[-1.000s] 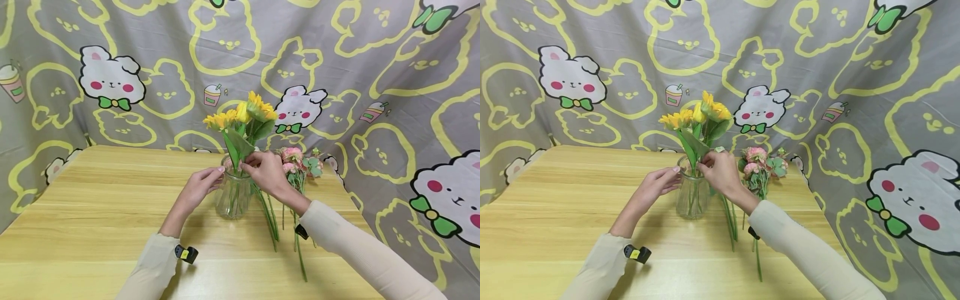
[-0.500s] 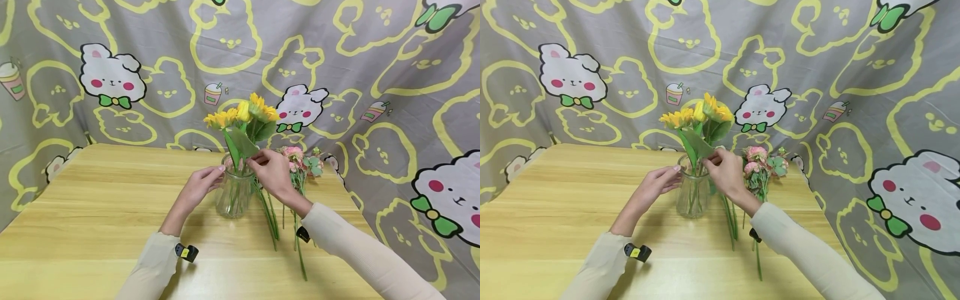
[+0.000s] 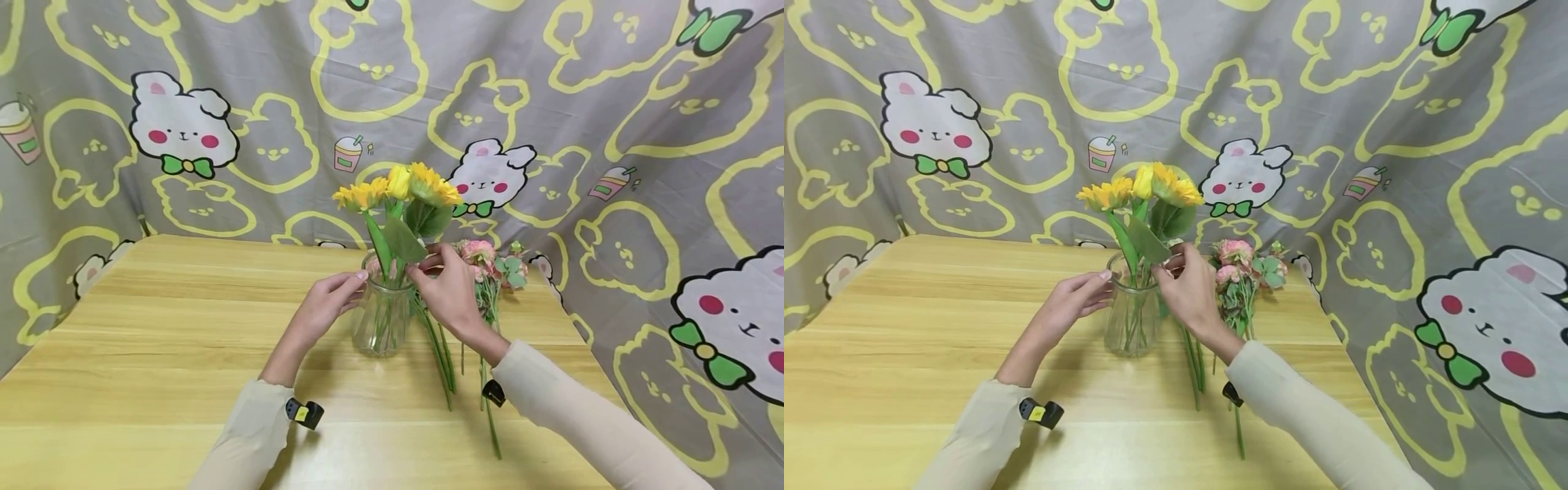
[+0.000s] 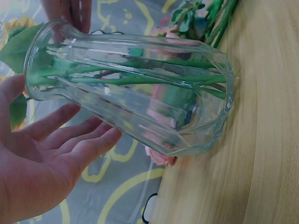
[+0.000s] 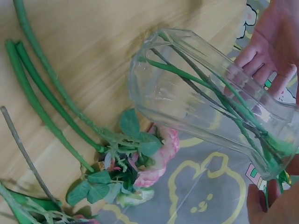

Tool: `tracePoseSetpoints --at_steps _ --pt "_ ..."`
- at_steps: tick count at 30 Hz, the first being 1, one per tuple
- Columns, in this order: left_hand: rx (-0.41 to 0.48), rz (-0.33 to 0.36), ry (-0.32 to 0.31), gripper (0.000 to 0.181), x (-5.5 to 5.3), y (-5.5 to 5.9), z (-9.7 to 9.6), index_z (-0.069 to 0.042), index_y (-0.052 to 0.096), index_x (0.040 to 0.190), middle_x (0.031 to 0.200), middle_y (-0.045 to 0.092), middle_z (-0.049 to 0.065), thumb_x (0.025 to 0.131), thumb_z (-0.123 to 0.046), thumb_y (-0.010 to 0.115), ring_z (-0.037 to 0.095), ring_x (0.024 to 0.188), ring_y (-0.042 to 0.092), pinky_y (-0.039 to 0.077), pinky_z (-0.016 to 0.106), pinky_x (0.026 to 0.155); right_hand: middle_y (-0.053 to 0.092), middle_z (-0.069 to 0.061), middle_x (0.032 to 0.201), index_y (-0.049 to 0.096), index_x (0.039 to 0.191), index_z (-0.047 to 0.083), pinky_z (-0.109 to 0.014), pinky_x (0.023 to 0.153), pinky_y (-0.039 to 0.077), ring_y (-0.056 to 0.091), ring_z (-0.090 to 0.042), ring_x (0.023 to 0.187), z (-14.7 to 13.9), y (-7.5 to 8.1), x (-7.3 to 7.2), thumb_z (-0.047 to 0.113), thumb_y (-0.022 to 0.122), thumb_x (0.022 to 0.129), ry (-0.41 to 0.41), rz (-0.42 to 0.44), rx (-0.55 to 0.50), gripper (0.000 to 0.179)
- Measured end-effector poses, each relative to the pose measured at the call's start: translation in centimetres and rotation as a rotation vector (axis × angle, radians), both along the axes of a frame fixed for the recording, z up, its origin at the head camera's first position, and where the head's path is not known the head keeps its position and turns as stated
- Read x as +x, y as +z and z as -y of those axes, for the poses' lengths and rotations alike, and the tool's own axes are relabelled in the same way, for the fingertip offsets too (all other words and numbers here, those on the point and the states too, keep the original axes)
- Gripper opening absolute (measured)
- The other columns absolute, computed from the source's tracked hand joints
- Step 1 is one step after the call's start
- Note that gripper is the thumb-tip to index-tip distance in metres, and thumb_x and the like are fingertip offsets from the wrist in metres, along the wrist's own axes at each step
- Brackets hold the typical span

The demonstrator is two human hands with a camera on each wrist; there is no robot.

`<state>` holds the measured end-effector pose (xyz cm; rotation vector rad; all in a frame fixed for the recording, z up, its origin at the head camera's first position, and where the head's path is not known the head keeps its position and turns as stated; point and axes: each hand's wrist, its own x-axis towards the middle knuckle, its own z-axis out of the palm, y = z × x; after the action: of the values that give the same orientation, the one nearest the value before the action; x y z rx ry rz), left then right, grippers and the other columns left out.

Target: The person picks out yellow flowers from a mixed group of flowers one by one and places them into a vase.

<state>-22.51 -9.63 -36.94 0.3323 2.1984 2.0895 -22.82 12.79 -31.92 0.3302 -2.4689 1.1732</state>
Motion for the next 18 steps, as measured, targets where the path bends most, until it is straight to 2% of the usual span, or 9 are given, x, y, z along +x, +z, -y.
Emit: tracePoseSetpoints --at_steps 7,12,18 --pt "-0.001 0.004 0.004 0.064 0.0 -0.1 0.0 0.001 0.058 0.139 0.139 0.060 0.020 0.102 -0.051 0.057 0.032 0.131 0.058 0.052 0.039 0.110 0.070 -0.010 0.118 0.054 0.135 0.010 -0.047 0.080 0.061 0.071 -0.030 0.102 -0.1 -0.7 0.8 0.036 0.061 0.100 0.006 0.173 -0.064 0.045" --pt "-0.002 0.002 0.007 0.064 0.0 -0.1 0.0 0.002 0.058 0.139 0.139 0.060 0.020 0.102 -0.051 0.057 0.032 0.131 0.059 0.053 0.038 0.109 0.068 -0.011 0.129 0.055 0.138 0.015 -0.049 0.092 0.057 0.065 -0.028 0.116 0.2 -1.4 1.4 0.043 0.054 0.104 0.021 0.281 -0.144 0.044" --pt "-0.003 -0.001 0.004 0.064 0.0 -0.1 -0.1 0.001 0.058 0.139 0.139 0.060 0.020 0.102 -0.051 0.057 0.032 0.131 0.059 0.053 0.038 0.109 0.049 -0.010 0.153 0.047 0.150 0.012 -0.052 0.104 0.054 0.057 -0.032 0.130 0.5 -2.1 1.9 0.046 0.042 0.107 0.092 0.396 -0.271 0.055"
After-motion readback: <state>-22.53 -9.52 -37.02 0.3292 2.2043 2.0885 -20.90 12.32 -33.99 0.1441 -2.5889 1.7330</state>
